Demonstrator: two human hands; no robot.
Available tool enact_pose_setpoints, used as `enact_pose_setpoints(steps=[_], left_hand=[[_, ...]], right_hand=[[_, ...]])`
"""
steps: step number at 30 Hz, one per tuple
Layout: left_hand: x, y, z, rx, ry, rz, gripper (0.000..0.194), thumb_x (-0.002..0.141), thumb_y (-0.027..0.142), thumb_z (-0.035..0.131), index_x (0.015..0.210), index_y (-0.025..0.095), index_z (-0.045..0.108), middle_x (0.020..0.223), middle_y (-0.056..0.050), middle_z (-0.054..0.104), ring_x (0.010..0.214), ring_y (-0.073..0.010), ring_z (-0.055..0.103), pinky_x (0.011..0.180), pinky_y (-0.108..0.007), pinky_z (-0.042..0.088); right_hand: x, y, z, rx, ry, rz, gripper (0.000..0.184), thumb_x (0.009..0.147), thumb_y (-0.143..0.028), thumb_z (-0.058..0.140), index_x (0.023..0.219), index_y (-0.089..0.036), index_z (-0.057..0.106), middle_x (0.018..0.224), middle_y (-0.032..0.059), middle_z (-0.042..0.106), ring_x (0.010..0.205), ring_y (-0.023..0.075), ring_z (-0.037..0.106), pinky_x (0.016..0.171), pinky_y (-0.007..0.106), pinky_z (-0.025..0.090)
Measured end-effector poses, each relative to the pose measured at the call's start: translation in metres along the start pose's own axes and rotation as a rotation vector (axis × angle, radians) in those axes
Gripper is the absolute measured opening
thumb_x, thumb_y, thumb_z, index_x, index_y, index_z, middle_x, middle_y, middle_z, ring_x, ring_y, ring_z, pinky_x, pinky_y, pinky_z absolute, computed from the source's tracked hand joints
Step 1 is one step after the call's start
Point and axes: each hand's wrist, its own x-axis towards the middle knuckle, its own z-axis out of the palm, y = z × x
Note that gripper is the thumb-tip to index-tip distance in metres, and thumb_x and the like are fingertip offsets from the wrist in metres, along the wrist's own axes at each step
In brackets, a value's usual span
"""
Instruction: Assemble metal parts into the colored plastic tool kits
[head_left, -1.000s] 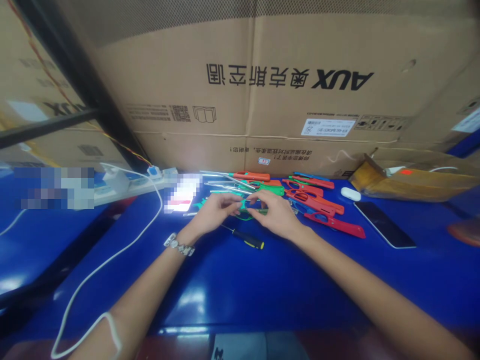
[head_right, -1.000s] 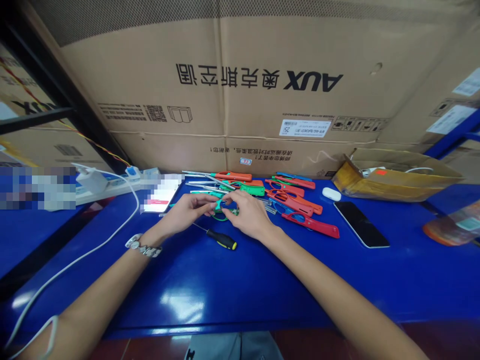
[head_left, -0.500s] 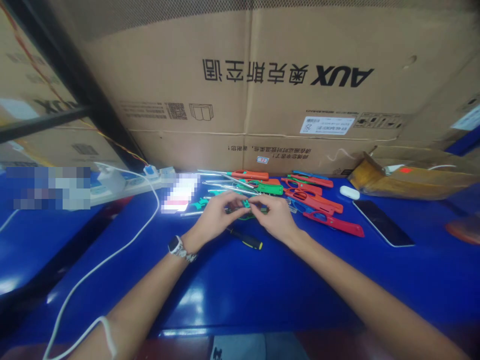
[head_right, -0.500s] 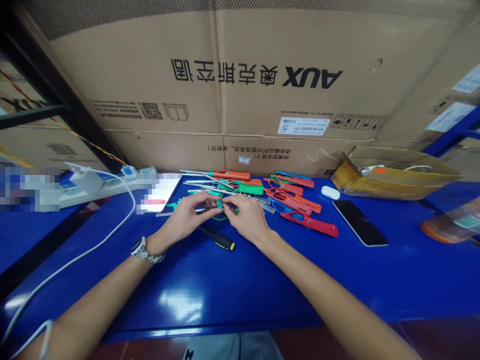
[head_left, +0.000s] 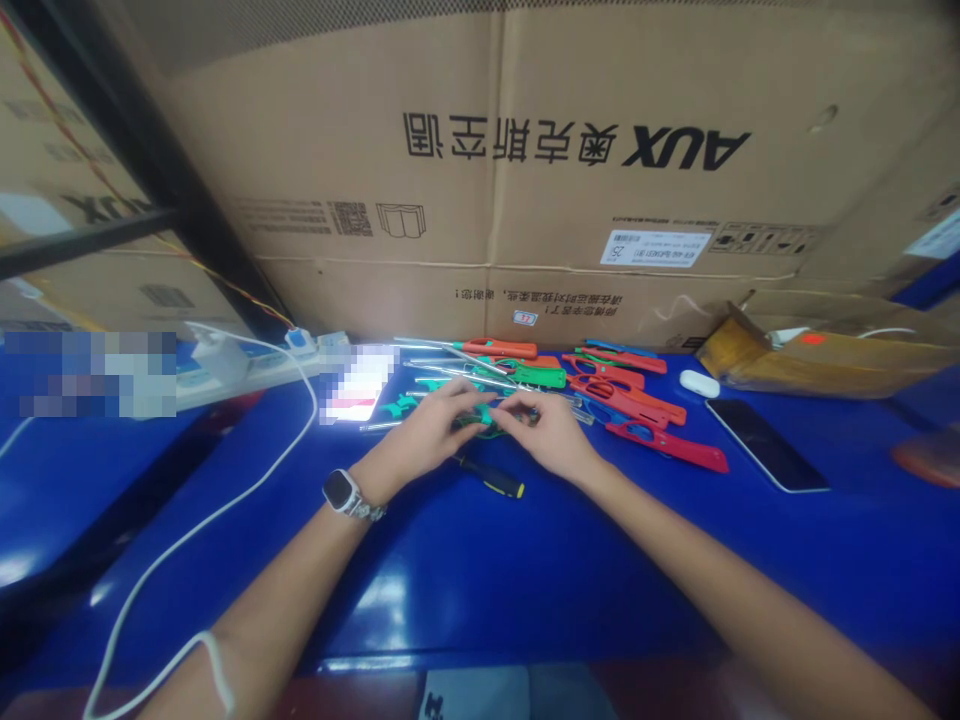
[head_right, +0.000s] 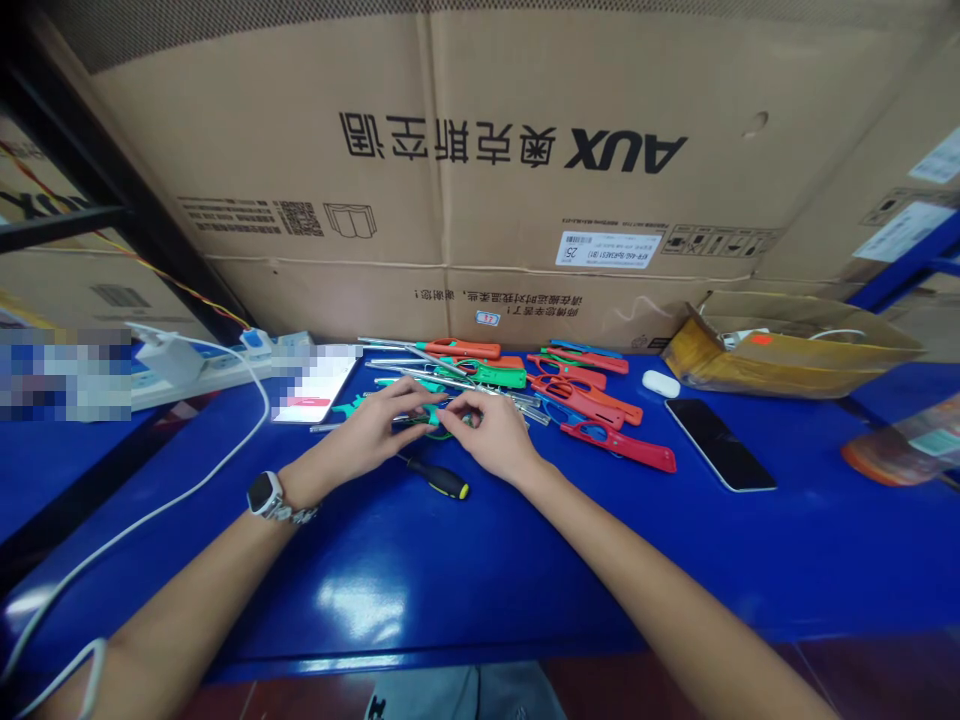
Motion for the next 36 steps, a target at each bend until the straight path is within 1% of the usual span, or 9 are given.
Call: enact_pose_setpoints(steps=[2, 4, 8, 10, 12, 16, 22, 31, 36], left_hand=[[0.000, -0.001, 0.000, -0.023, 0.012, -0.036, 0.028, 0.091, 0.018, 0.060, 0.118, 0.021, 0.063, 0.105, -0.005, 0.058, 0.087, -0.0167, 0.062, 0.083, -0.034, 0.053], [0.000, -0.002, 0.001, -0.022, 0.019, -0.059, 0.025, 0.089, 0.016, 0.062, 0.113, 0.021, 0.064, 0.104, -0.004, 0.059, 0.087, -0.0169, 0.062, 0.082, -0.033, 0.052], [0.000, -0.007, 0.006, 0.015, 0.009, -0.103, 0.021, 0.085, 0.013, 0.065, 0.105, 0.020, 0.065, 0.100, -0.004, 0.059, 0.089, -0.0191, 0.060, 0.083, -0.035, 0.051], [0.000, -0.009, 0.009, 0.044, 0.000, -0.115, 0.021, 0.085, 0.014, 0.066, 0.104, 0.021, 0.065, 0.101, -0.004, 0.059, 0.094, -0.0212, 0.059, 0.086, -0.037, 0.049], [0.000, -0.010, 0.011, 0.080, 0.013, -0.104, 0.020, 0.084, 0.015, 0.067, 0.103, 0.020, 0.066, 0.104, -0.005, 0.059, 0.100, -0.0233, 0.057, 0.091, -0.040, 0.047], [0.001, -0.011, 0.015, 0.105, 0.044, -0.110, 0.021, 0.083, 0.015, 0.069, 0.103, 0.019, 0.066, 0.103, -0.006, 0.057, 0.098, -0.0236, 0.056, 0.090, -0.040, 0.048], [0.006, -0.010, 0.017, -0.011, -0.012, -0.193, 0.022, 0.079, 0.007, 0.066, 0.099, 0.017, 0.066, 0.098, -0.003, 0.054, 0.074, -0.0139, 0.058, 0.072, -0.031, 0.052], [0.005, -0.008, 0.009, 0.023, -0.054, -0.213, 0.016, 0.081, 0.018, 0.070, 0.098, 0.017, 0.071, 0.092, -0.004, 0.062, 0.076, -0.0161, 0.063, 0.073, -0.031, 0.053], [0.005, -0.006, 0.006, 0.078, -0.068, -0.166, 0.012, 0.085, 0.022, 0.069, 0.096, 0.018, 0.072, 0.088, -0.004, 0.064, 0.073, -0.0166, 0.062, 0.069, -0.030, 0.050]], right_hand=[[0.001, 0.001, 0.000, -0.017, -0.038, 0.002, 0.021, 0.087, -0.037, 0.063, 0.082, -0.020, 0.074, 0.070, -0.0003, 0.069, 0.058, 0.0127, 0.051, 0.057, 0.026, 0.037], [0.001, 0.003, -0.002, -0.061, -0.024, -0.003, 0.019, 0.088, -0.035, 0.062, 0.083, -0.021, 0.074, 0.073, -0.0001, 0.071, 0.062, 0.0139, 0.054, 0.060, 0.027, 0.039], [-0.001, 0.005, -0.010, -0.323, 0.000, -0.089, 0.010, 0.086, -0.028, 0.064, 0.084, -0.024, 0.073, 0.085, 0.0019, 0.071, 0.084, 0.0197, 0.059, 0.068, 0.030, 0.041], [-0.003, 0.007, -0.014, -0.428, -0.055, -0.148, 0.007, 0.085, -0.026, 0.066, 0.086, -0.025, 0.072, 0.090, 0.0031, 0.069, 0.093, 0.0219, 0.057, 0.068, 0.031, 0.041], [-0.004, 0.009, -0.016, -0.467, -0.114, -0.187, 0.006, 0.085, -0.026, 0.067, 0.088, -0.025, 0.072, 0.092, 0.0040, 0.067, 0.094, 0.0223, 0.055, 0.068, 0.031, 0.041], [-0.003, 0.014, -0.013, -0.443, -0.169, -0.234, 0.007, 0.087, -0.024, 0.065, 0.090, -0.023, 0.071, 0.091, 0.0044, 0.063, 0.093, 0.0215, 0.053, 0.074, 0.033, 0.044], [0.001, 0.018, -0.010, -0.416, -0.205, -0.263, 0.007, 0.089, -0.024, 0.064, 0.092, -0.021, 0.071, 0.080, 0.0029, 0.059, 0.084, 0.0197, 0.053, 0.077, 0.034, 0.043], [0.002, 0.019, -0.009, -0.339, -0.204, -0.235, 0.004, 0.089, -0.022, 0.066, 0.089, -0.020, 0.070, 0.076, 0.0006, 0.062, 0.079, 0.0168, 0.056, 0.074, 0.030, 0.042], [0.001, 0.021, -0.008, -0.326, -0.190, -0.252, 0.005, 0.087, -0.018, 0.064, 0.088, -0.020, 0.068, 0.078, 0.0008, 0.063, 0.079, 0.0169, 0.057, 0.076, 0.031, 0.043]])
